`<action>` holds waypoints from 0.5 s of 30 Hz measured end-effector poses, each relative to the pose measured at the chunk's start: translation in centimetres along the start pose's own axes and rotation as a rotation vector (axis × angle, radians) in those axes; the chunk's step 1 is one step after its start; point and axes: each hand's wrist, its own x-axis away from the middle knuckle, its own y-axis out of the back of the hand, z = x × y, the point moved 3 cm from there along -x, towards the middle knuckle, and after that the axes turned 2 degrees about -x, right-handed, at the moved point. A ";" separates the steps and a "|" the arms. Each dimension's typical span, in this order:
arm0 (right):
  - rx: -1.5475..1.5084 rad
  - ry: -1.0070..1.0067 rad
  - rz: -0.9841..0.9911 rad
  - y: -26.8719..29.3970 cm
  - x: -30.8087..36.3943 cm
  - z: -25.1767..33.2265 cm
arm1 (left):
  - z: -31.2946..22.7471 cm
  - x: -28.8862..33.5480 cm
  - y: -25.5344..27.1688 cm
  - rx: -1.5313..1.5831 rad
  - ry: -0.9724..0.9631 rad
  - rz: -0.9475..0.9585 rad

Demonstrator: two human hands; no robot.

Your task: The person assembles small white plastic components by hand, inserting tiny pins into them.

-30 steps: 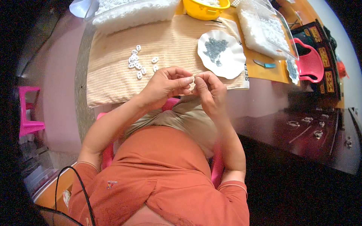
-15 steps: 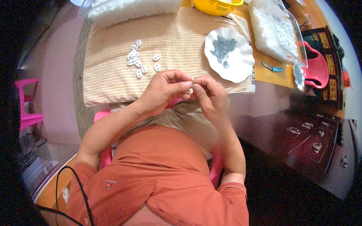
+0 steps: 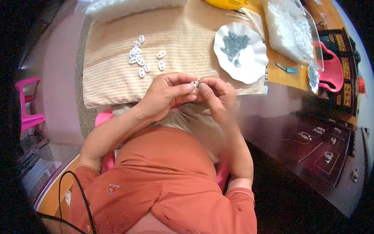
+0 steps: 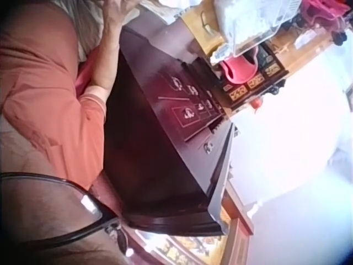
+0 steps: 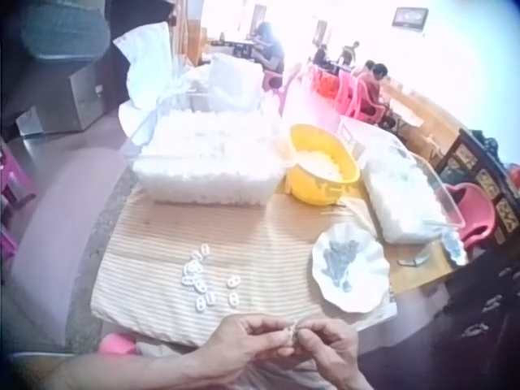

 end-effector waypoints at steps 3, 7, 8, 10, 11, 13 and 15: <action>0.011 0.001 0.003 -0.2 0.1 -0.2 | 0.0 0.1 -0.1 0.016 0.002 -0.009; -0.046 0.007 0.000 -0.4 0.3 -0.2 | 0.1 0.1 -0.1 0.019 0.012 -0.003; -0.046 0.007 0.000 -0.5 0.3 -0.1 | 0.1 0.1 -0.1 0.019 0.012 -0.003; -0.069 -0.008 -0.009 -0.7 0.4 0.0 | 0.2 0.2 0.0 0.009 0.007 -0.011; -0.070 -0.008 -0.010 -0.7 0.4 0.0 | 0.3 0.2 0.0 0.009 0.007 -0.011; -0.077 0.001 -0.010 -0.7 0.4 0.0 | 0.2 0.1 0.0 0.013 -0.001 -0.003; -0.072 -0.002 -0.012 -0.7 0.4 0.0 | 0.4 0.0 0.2 0.015 0.005 -0.004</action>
